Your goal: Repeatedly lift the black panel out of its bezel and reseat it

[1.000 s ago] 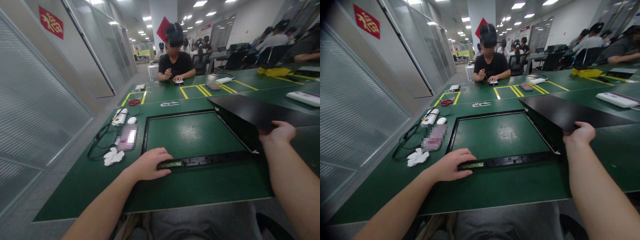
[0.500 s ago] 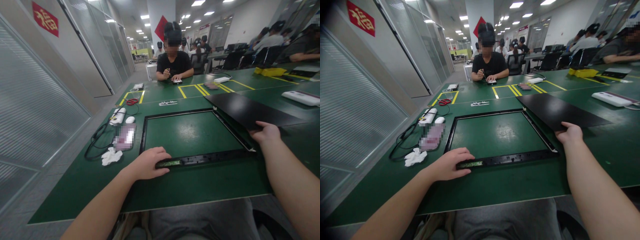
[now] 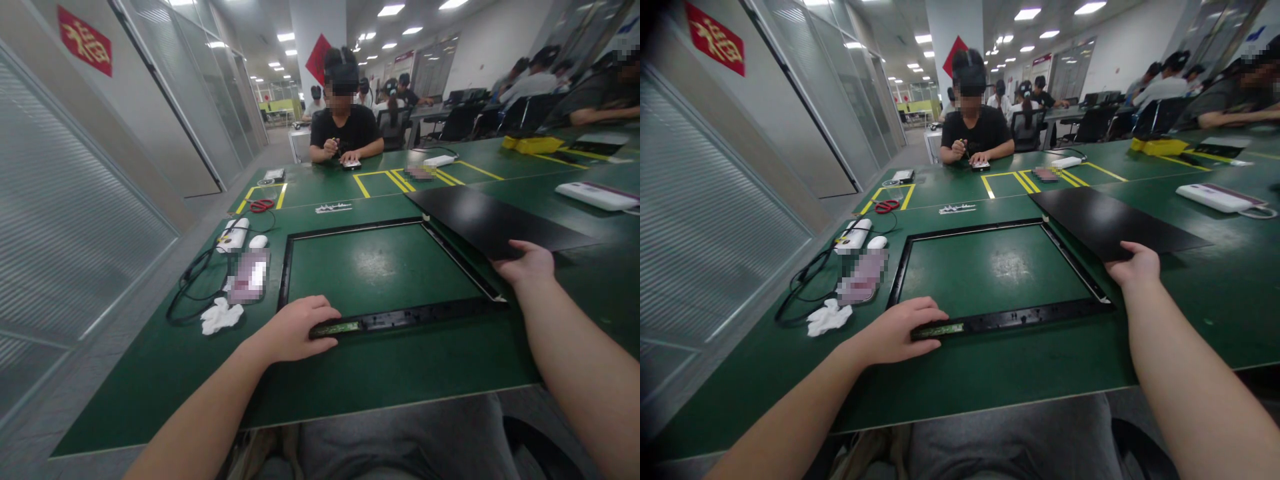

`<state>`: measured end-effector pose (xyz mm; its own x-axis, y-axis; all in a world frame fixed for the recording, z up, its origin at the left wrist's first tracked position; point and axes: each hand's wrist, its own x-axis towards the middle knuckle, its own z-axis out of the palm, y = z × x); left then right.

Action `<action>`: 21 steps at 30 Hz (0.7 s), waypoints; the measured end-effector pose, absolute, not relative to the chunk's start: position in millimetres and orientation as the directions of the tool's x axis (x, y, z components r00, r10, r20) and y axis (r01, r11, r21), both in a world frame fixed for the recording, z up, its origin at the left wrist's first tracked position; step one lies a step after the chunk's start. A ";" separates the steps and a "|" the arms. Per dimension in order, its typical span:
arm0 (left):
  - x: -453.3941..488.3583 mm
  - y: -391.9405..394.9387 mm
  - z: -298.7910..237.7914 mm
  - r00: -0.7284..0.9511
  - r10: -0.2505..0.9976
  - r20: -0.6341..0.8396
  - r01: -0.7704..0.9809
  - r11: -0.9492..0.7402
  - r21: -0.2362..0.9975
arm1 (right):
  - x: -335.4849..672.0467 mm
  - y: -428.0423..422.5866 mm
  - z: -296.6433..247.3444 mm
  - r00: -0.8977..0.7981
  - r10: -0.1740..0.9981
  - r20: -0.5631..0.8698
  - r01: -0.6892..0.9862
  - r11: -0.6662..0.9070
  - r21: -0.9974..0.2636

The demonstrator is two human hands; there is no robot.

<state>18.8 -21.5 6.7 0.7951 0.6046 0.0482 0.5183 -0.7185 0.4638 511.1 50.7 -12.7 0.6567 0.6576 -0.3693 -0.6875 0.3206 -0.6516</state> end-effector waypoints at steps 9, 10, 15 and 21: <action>18.7 -22.0 8.3 0.790 0.612 0.036 0.530 -0.711 0.463 | 509.0 54.1 -12.2 0.666 0.624 -0.409 -0.685 0.293 -0.667; 18.4 -21.7 8.1 0.789 0.613 0.035 0.530 -0.709 0.465 | 507.2 55.2 -11.6 0.686 0.606 -0.403 -0.669 0.306 -0.678; 16.5 -20.5 8.2 0.791 0.610 0.041 0.514 -0.699 0.497 | 500.3 58.4 -5.0 0.771 0.544 -0.329 -0.585 0.404 -0.703; 14.9 -22.5 10.9 0.766 0.641 0.047 0.510 -0.651 0.562 | 493.2 49.7 7.9 0.808 0.557 -0.192 -0.512 0.503 -0.696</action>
